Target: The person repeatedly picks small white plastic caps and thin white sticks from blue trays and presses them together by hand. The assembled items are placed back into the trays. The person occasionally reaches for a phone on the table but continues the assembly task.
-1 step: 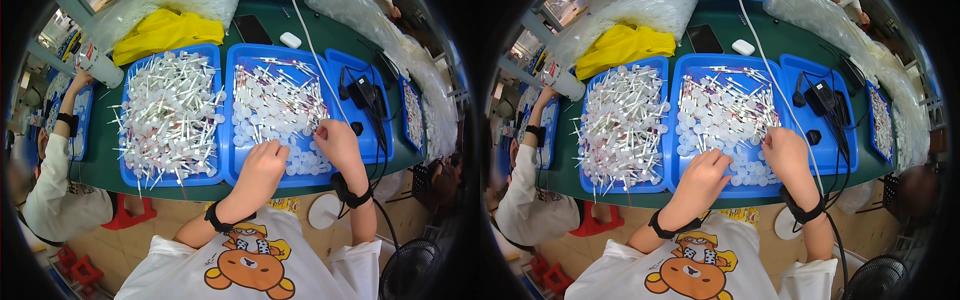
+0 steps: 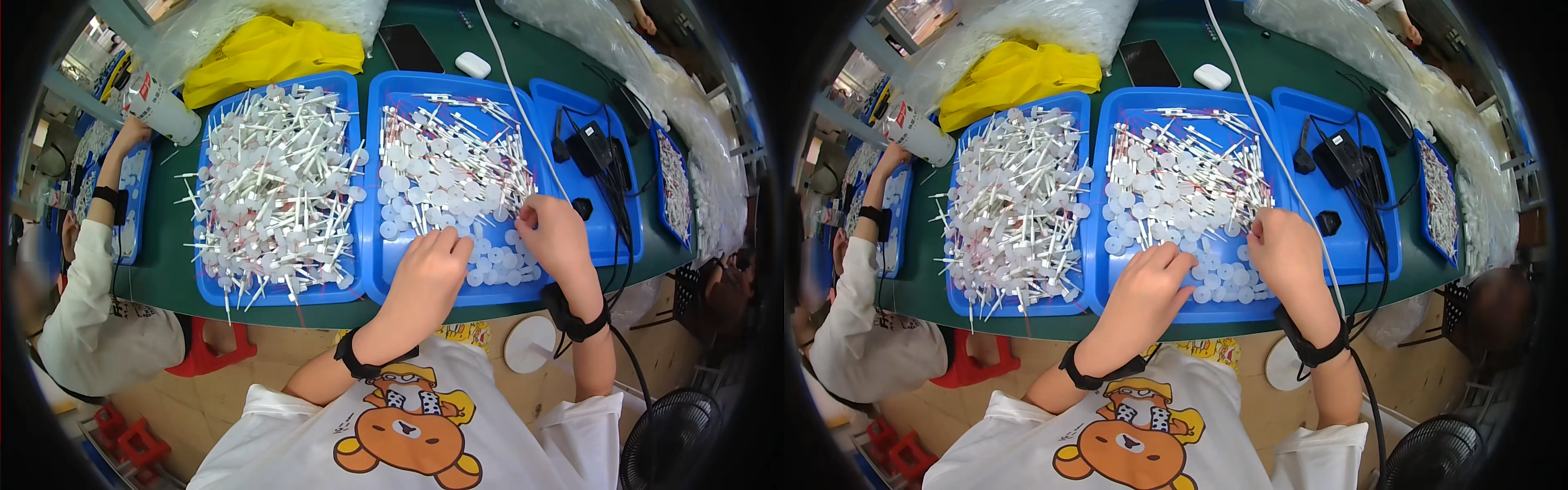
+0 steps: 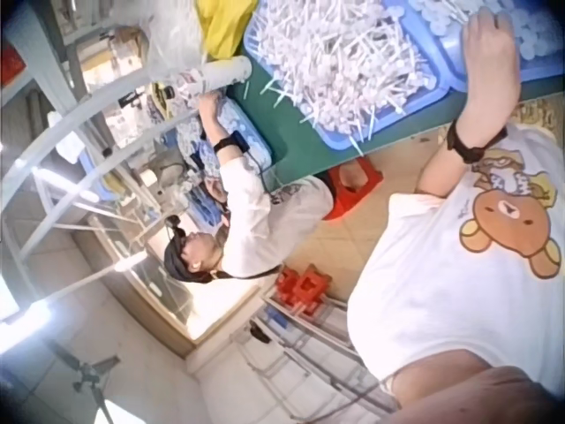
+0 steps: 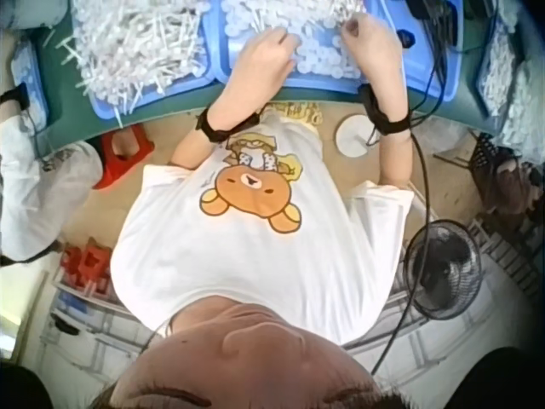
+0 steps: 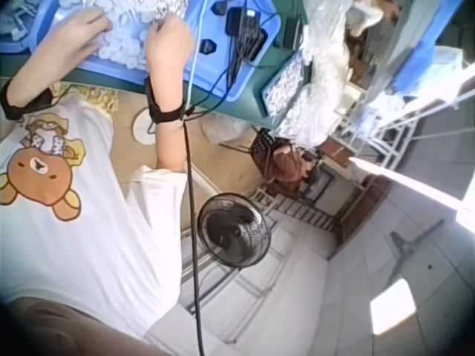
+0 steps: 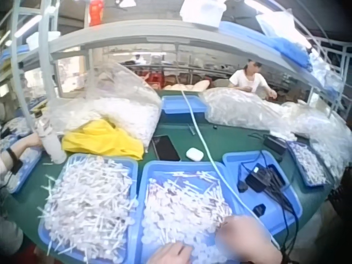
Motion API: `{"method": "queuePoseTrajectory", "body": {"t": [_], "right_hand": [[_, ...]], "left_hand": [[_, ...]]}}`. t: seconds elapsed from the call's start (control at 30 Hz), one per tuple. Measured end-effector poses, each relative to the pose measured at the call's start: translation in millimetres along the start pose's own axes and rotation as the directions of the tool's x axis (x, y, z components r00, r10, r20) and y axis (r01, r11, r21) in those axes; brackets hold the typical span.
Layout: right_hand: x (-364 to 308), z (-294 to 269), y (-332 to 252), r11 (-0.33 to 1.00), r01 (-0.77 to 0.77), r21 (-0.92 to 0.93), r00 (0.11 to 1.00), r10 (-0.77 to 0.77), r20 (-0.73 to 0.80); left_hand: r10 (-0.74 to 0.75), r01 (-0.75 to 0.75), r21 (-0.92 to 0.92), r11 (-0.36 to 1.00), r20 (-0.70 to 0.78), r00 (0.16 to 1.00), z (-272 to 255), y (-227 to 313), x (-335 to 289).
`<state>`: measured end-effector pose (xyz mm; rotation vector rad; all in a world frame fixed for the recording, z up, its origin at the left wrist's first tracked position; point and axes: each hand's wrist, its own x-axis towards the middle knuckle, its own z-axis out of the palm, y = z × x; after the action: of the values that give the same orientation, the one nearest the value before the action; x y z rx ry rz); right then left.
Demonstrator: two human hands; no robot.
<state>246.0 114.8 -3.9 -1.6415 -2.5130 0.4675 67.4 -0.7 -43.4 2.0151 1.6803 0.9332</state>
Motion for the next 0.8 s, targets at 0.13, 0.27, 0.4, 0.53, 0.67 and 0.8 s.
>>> {"method": "queuePoseTrajectory", "body": {"t": [0.13, 0.27, 0.4, 0.53, 0.67, 0.8], "right_hand": [[-27, -19, -10, 0.98, -0.071, 0.187, 0.989, 0.094, -0.118], [-61, -30, -26, 0.87, -0.066, 0.488, 0.97, 0.17, -0.171], [-87, -18, -35, 0.752, 0.026, 0.659, 0.958, 0.169, -0.23], [-104, -7, -41, 0.632, 0.003, 0.775, 0.957, 0.222, -0.185], [-107, -12, -48, 0.785, 0.268, 0.559, 0.916, -0.029, -0.4], [-113, -21, -51, 0.789, 0.352, 0.503, 0.897, -0.131, -0.422]], "left_hand": [[-0.009, 0.01, -0.065, 0.998, 0.019, 1.0, 0, 0, 4], [-0.012, 0.014, -0.128, 0.992, 0.018, 1.0, 1, -4, 4], [-0.15, 0.167, -0.366, 0.915, 0.075, 0.986, -9, 3, 0], [-0.175, 0.195, -0.592, 0.782, 0.092, 0.98, -35, 14, -6], [-0.223, 0.231, -0.85, 0.473, 0.138, 0.965, -41, 11, -18], [-0.193, 0.218, -0.946, 0.241, 0.174, 0.966, -44, 6, -23]]}}
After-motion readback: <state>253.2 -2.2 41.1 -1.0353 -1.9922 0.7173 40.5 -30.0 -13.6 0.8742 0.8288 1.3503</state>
